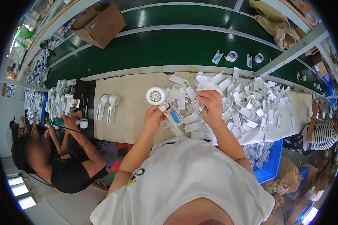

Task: Assembling the components of small handheld portable fans at a factory workstation.

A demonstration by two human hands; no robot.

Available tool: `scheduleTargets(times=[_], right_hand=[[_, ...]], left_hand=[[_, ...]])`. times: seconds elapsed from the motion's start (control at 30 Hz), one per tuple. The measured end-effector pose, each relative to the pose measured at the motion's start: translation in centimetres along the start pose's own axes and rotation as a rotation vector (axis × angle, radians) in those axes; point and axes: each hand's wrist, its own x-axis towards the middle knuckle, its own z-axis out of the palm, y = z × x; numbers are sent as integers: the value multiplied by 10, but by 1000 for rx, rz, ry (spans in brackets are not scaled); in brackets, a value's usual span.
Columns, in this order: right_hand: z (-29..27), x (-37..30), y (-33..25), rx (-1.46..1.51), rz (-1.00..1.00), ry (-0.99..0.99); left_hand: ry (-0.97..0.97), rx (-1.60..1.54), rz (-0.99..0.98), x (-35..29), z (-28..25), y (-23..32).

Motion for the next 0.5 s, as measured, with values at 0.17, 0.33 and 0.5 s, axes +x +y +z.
scheduleTargets(times=[0.17, 0.33, 0.5], right_hand=[[-18, 7, -18, -106, -151, 127], [-25, 0, -24, -171, -110, 158], [-48, -20, -27, 252, 735, 148]], left_hand=[[-17, -22, 45, -9, -3, -5], [-21, 60, 9, -12, -3, -8], [-113, 47, 24, -6, 10, -13]])
